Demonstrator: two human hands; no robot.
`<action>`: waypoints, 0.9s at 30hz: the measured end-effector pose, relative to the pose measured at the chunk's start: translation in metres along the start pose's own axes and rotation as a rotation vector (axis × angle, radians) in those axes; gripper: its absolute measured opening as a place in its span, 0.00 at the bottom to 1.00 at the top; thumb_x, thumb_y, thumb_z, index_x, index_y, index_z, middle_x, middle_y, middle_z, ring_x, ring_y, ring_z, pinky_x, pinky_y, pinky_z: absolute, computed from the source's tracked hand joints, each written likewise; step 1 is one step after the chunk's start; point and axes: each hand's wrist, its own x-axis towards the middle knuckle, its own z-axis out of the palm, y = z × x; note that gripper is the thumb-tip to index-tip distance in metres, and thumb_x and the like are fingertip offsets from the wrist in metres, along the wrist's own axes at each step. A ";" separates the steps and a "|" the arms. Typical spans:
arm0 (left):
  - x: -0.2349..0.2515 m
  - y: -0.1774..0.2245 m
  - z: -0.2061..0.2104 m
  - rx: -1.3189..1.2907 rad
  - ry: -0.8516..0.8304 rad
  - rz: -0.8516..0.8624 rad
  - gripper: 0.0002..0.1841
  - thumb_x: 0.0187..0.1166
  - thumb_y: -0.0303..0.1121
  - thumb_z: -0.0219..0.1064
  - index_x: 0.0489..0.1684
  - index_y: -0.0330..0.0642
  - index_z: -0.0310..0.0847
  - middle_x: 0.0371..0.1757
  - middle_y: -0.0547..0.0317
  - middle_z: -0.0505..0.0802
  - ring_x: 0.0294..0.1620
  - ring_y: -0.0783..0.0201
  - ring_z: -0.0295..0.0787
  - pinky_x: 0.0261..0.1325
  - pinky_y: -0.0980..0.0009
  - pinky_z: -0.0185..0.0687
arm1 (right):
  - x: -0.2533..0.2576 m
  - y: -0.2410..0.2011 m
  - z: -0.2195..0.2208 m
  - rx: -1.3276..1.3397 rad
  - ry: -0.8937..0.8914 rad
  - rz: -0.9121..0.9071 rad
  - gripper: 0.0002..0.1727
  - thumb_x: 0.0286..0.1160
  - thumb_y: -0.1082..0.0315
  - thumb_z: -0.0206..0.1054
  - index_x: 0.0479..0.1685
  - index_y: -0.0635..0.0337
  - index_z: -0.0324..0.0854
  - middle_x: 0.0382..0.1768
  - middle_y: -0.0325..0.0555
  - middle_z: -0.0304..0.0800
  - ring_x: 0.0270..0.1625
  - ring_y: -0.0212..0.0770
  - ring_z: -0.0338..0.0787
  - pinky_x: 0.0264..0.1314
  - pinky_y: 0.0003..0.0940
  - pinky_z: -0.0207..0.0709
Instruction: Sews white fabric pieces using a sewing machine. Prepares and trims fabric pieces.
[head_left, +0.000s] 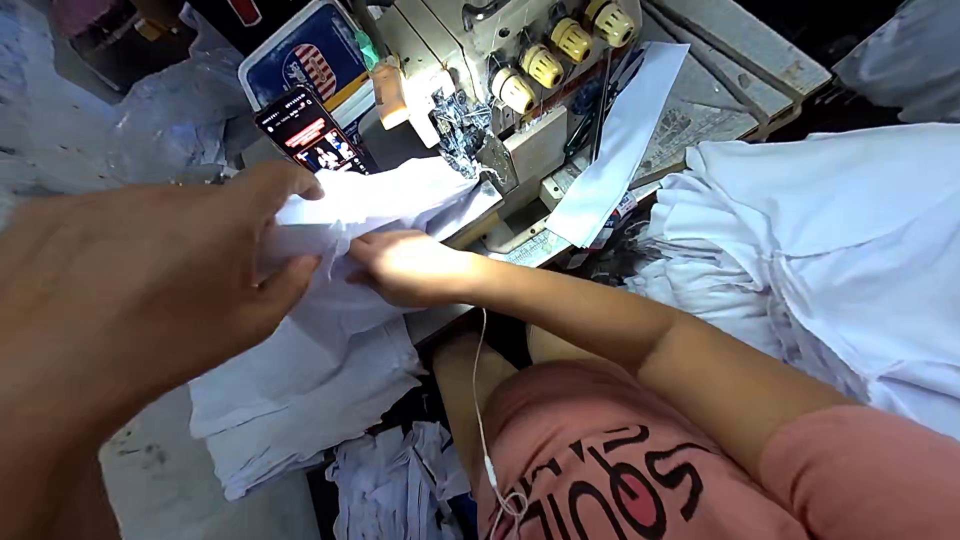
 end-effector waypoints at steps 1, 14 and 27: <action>-0.001 0.000 -0.002 -0.025 -0.010 -0.040 0.32 0.73 0.58 0.65 0.72 0.47 0.75 0.29 0.53 0.83 0.22 0.50 0.79 0.23 0.45 0.72 | -0.010 0.007 -0.003 0.019 -0.007 -0.035 0.17 0.87 0.64 0.62 0.64 0.66 0.85 0.46 0.58 0.94 0.52 0.56 0.94 0.56 0.59 0.83; -0.001 0.042 -0.008 -0.064 -0.023 0.044 0.22 0.79 0.42 0.65 0.56 0.29 0.82 0.27 0.44 0.86 0.29 0.45 0.84 0.46 0.38 0.74 | -0.022 0.020 -0.023 0.029 0.611 -0.365 0.07 0.70 0.68 0.75 0.31 0.65 0.90 0.33 0.51 0.92 0.39 0.45 0.91 0.40 0.41 0.80; -0.010 0.043 0.009 0.061 0.077 0.121 0.22 0.87 0.44 0.55 0.38 0.30 0.85 0.25 0.40 0.86 0.32 0.39 0.85 0.58 0.32 0.66 | -0.050 0.053 -0.024 -0.023 0.614 -0.294 0.10 0.76 0.67 0.70 0.32 0.65 0.91 0.23 0.47 0.85 0.26 0.36 0.80 0.30 0.30 0.70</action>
